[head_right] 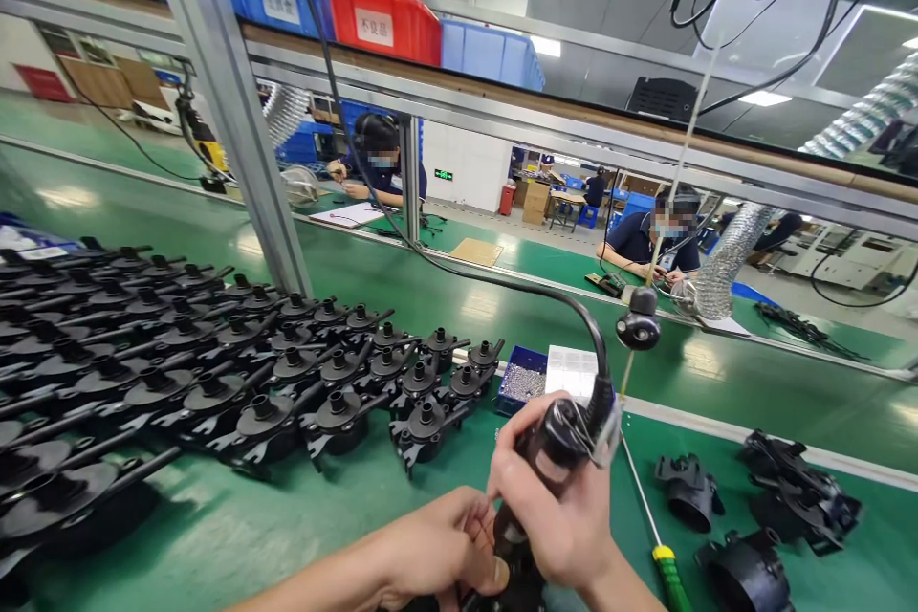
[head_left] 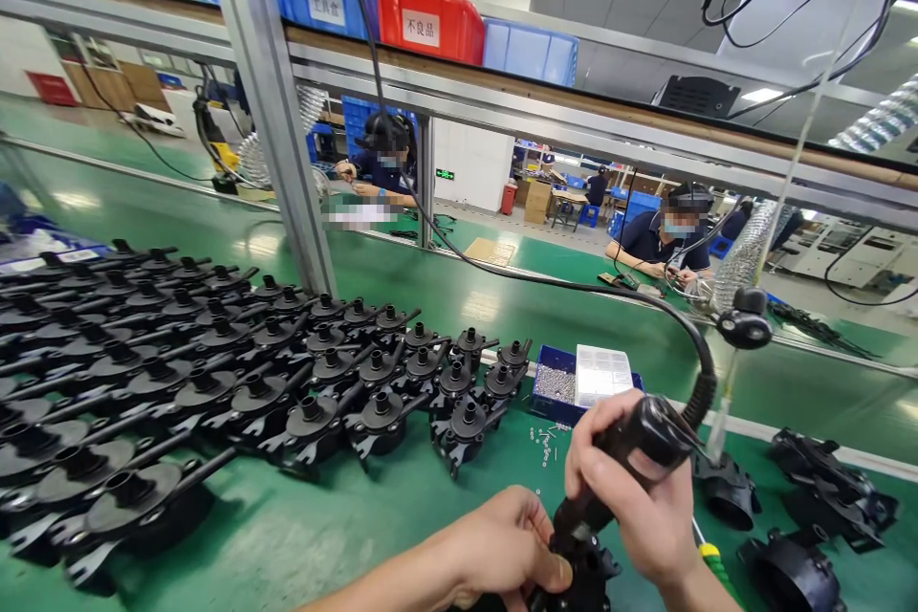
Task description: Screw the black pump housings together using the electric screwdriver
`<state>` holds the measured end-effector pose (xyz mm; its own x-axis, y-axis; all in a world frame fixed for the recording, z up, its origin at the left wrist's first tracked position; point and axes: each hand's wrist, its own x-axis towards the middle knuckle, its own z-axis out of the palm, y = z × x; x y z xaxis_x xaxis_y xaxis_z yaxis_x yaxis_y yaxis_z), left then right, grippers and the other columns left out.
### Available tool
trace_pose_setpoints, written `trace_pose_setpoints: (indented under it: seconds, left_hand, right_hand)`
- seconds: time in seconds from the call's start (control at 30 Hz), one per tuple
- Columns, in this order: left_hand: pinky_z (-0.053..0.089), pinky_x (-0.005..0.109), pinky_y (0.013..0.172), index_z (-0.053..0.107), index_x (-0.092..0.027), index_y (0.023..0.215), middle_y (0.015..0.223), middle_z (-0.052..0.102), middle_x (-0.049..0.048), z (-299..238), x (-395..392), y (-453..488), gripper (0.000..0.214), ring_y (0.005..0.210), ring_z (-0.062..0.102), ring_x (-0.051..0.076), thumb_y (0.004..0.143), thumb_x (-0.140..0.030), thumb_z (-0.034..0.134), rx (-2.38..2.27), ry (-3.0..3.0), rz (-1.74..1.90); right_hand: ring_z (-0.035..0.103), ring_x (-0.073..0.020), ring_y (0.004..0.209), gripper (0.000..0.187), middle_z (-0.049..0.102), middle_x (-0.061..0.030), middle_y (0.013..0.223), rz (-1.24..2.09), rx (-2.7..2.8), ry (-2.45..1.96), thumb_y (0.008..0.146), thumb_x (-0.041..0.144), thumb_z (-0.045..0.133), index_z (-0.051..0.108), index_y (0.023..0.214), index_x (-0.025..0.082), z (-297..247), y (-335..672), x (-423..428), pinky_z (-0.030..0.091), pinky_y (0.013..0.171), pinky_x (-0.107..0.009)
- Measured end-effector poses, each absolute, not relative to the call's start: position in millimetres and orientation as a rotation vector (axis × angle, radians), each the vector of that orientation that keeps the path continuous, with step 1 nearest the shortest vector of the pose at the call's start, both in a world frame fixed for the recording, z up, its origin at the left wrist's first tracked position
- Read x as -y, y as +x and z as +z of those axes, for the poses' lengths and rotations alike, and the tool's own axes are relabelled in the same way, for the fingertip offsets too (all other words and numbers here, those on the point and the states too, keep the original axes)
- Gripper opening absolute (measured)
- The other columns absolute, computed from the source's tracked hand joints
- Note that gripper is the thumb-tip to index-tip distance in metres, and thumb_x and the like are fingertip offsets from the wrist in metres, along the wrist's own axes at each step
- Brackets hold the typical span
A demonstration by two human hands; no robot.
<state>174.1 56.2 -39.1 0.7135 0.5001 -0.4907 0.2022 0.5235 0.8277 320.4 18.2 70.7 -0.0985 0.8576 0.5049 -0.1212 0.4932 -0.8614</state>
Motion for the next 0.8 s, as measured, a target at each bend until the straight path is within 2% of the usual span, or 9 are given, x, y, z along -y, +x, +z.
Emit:
trace_pose_setpoints:
  seconds: [0.1,0.27,0.47,0.6,0.7,0.8]
  left_hand:
    - [0.049,0.016,0.032,0.060,-0.018,0.063,0.055,0.065,0.0032,-39,-55,176,0.043,0.041,0.059,0.012,0.040,-0.036,0.091,-0.783,1.008,0.209]
    - [0.047,0.015,0.031,0.060,-0.018,0.064,0.057,0.067,0.0041,-40,-54,177,0.036,0.039,0.055,0.009,0.041,-0.028,0.085,-0.781,0.972,0.237]
    - [0.050,0.015,0.034,0.065,-0.015,0.063,0.061,0.069,0.0065,-42,-54,176,0.047,0.042,0.061,0.011,0.040,-0.041,0.097,-0.752,1.004,0.229]
    - [0.052,0.016,0.037,0.061,-0.017,0.064,0.062,0.070,0.0058,-46,-56,175,0.057,0.045,0.061,0.011,0.036,-0.045,0.101,-0.763,1.012,0.219]
    - [0.054,0.019,0.041,0.061,-0.018,0.074,0.067,0.070,0.0039,-46,-58,172,0.053,0.049,0.060,0.011,0.040,-0.037,0.097,-0.776,1.024,0.196]
    - [0.053,0.023,0.045,0.061,-0.021,0.106,0.076,0.069,-0.0035,-40,-59,167,0.066,0.054,0.060,0.013,0.048,-0.029,0.093,-0.812,1.161,0.255]
  right_hand:
    - [0.067,-0.0151,0.065,0.012,0.069,0.0018,0.085,0.753,1.367,-0.855,0.110,0.034,0.074,0.066,0.107,0.026,76,310,-15,0.055,0.063,-0.025]
    - [0.064,-0.0116,0.056,0.019,0.068,0.0040,0.085,0.783,1.300,-0.828,0.106,0.039,0.079,0.064,0.107,0.027,76,300,-11,0.052,0.056,-0.021]
    - [0.063,-0.0131,0.057,0.020,0.067,0.0021,0.086,0.792,1.293,-0.812,0.106,0.037,0.080,0.064,0.108,0.025,71,302,-10,0.052,0.056,-0.024]
    - [0.062,-0.0153,0.059,0.017,0.066,-0.0003,0.087,0.849,1.369,-0.784,0.107,0.036,0.076,0.064,0.108,0.024,65,311,-13,0.050,0.057,-0.027]
    - [0.060,-0.0153,0.059,0.019,0.066,0.0000,0.090,0.928,1.401,-0.719,0.106,0.037,0.077,0.062,0.110,0.026,63,318,-17,0.048,0.057,-0.028]
    - [0.059,-0.0138,0.057,0.025,0.067,0.0012,0.090,1.089,1.364,-0.611,0.103,0.038,0.082,0.060,0.111,0.027,65,322,-20,0.045,0.055,-0.026]
